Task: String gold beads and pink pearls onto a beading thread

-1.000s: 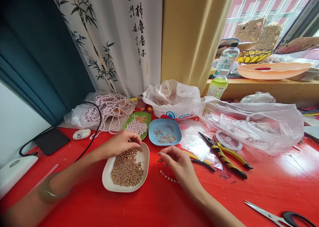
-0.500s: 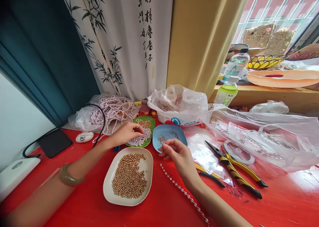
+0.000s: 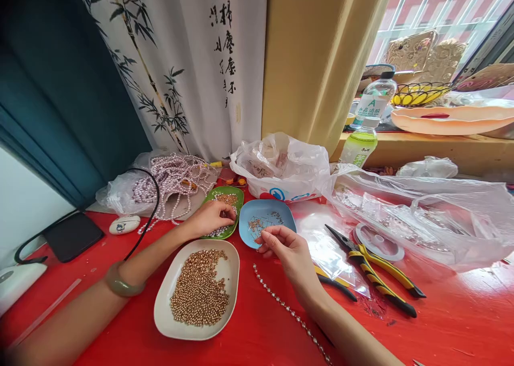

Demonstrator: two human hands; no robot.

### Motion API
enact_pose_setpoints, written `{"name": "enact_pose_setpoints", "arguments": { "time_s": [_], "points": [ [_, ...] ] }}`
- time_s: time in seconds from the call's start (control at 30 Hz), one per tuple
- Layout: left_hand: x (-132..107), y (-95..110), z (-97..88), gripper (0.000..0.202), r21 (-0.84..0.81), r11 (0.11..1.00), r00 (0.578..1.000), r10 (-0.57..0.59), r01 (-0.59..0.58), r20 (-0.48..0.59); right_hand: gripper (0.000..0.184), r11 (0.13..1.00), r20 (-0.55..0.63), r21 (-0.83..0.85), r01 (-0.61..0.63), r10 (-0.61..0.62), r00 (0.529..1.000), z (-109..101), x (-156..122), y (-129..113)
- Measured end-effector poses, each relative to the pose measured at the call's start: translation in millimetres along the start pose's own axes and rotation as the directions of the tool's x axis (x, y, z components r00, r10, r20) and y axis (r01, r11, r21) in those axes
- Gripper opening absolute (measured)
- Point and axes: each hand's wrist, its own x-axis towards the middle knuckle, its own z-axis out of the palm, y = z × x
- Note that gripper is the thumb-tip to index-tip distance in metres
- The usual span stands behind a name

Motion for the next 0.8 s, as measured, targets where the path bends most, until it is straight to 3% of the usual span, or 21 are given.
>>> {"name": "enact_pose_setpoints", "arguments": {
  "time_s": [0.1, 0.17, 0.27, 0.33, 0.43, 0.57, 0.8],
  "points": [
    [-6, 7, -1.1, 0.009, -0.044, 0.999, 1.000, -0.011, 0.010, -0.024, 0.021, 0.999, 0.018, -0.035, -0.001, 0.002, 1.000, 1, -3, -1],
    [-13, 16, 0.4, 0.013, -0.183, 0.983, 1.000, -0.028, 0.030, 0.011, 0.021, 0.998, 0.047, -0.061, 0.008, -0.005, 0.999, 4, -6, -4],
    [-26, 31, 8.3, 0.019, -0.621, 0.763, 0.981, -0.086, 0.177, 0.173, 0.021, 0.994, 0.101, -0.102, 0.036, -0.025, 0.995, 8, -13, -7],
    [-33, 39, 15.6, 0.020, -0.742, 0.617, 0.963, -0.114, 0.262, 0.245, 0.019, 0.990, 0.127, -0.132, 0.049, -0.032, 0.991, 9, -17, -8],
    [-39, 44, 24.1, 0.018, -0.805, 0.503, 0.947, -0.114, 0.315, 0.300, 0.014, 0.983, 0.133, -0.168, 0.072, -0.050, 0.990, 9, -23, -9],
    [-39, 43, 26.8, 0.015, -0.841, 0.430, 0.943, -0.097, 0.328, 0.319, 0.012, 0.982, 0.143, -0.167, 0.083, -0.059, 0.988, 8, -26, -10],
    [-39, 47, 25.6, 0.015, -0.852, 0.401, 0.941, -0.103, 0.336, 0.323, 0.011, 0.986, 0.158, -0.156, 0.065, -0.040, 0.987, 10, -27, -11]
  ]
}}
